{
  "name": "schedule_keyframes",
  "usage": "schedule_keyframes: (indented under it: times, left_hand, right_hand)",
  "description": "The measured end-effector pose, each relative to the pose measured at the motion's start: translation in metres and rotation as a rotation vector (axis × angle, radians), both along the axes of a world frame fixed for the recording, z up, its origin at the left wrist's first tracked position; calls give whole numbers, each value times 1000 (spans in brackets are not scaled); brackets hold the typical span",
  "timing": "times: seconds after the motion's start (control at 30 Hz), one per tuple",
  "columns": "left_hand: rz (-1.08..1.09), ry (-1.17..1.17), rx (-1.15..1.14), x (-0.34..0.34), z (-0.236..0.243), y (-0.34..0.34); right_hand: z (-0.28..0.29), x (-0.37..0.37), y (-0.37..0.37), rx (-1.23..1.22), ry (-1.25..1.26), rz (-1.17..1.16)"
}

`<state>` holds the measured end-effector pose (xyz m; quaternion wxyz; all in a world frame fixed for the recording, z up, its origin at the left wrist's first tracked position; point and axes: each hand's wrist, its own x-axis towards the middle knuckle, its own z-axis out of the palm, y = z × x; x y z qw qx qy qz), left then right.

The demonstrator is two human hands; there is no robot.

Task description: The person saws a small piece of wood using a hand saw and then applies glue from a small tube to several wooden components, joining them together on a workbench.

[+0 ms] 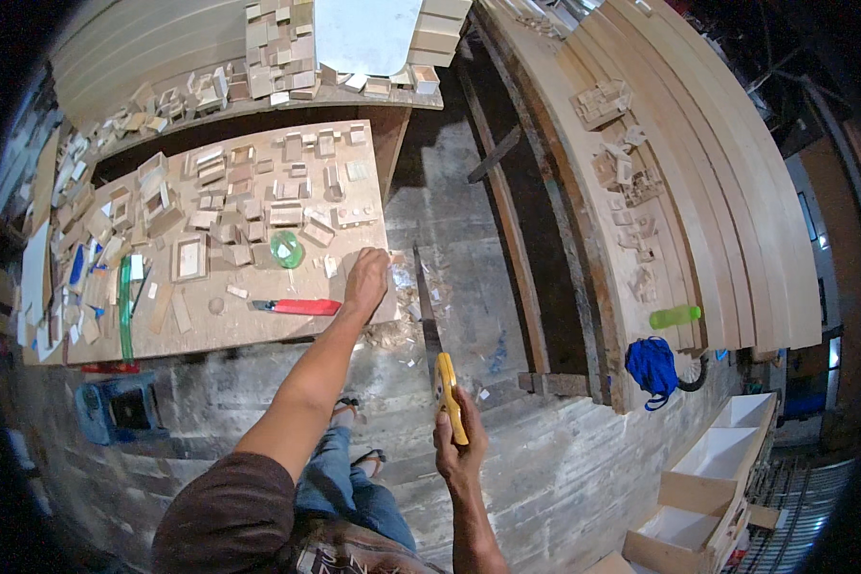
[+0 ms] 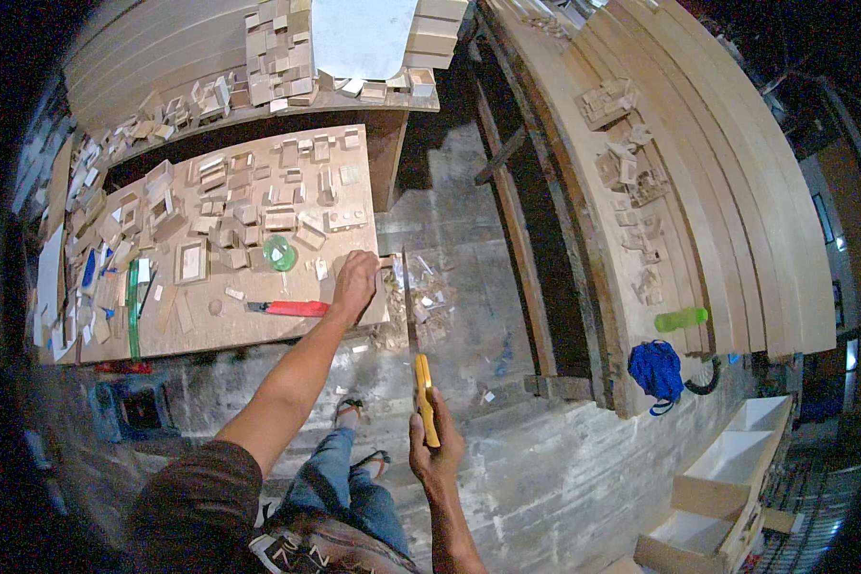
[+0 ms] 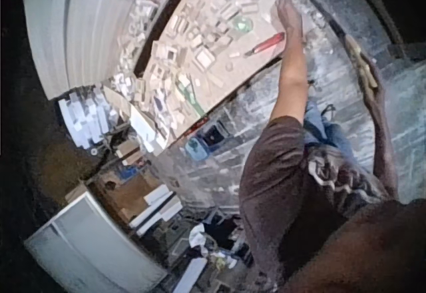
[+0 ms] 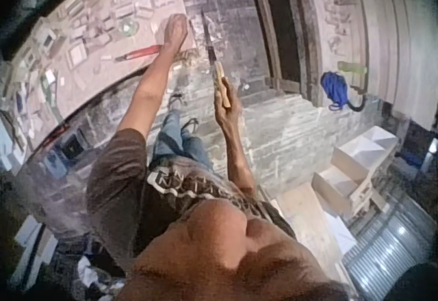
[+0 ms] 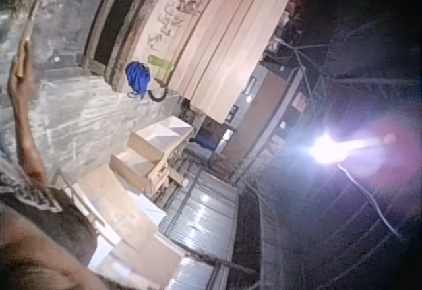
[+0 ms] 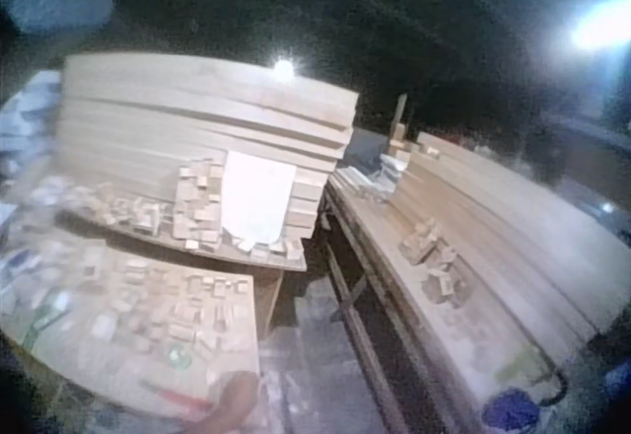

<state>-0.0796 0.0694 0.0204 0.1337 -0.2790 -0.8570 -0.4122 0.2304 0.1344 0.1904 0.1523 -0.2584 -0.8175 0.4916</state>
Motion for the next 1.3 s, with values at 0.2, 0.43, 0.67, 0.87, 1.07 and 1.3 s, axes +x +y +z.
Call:
schedule_keyframes:
  times: [0.2,0.43,0.67,0.87,1.07,1.3]
  left_hand:
    - [-37,11,155,-7,-9,-8]
    - [-75,7,134,-10,-5,-10]
    - [-97,0,112,-10,6,-13]
    - [-131,17,68,-14,-2,-16]
    - [-115,-26,104,-13,-6,-18]
    - [-106,-13,18,-13,-11,-21]
  right_hand:
    - [-8,-55,0,32,40,62]
    - [-13,-82,6,-17,20,99]
    - [-23,-78,4,3,102,135]
    - [-8,-90,7,-18,31,123]
    - [-2,-96,3,92,73,135]
    - [-24,-68,9,73,46,111]
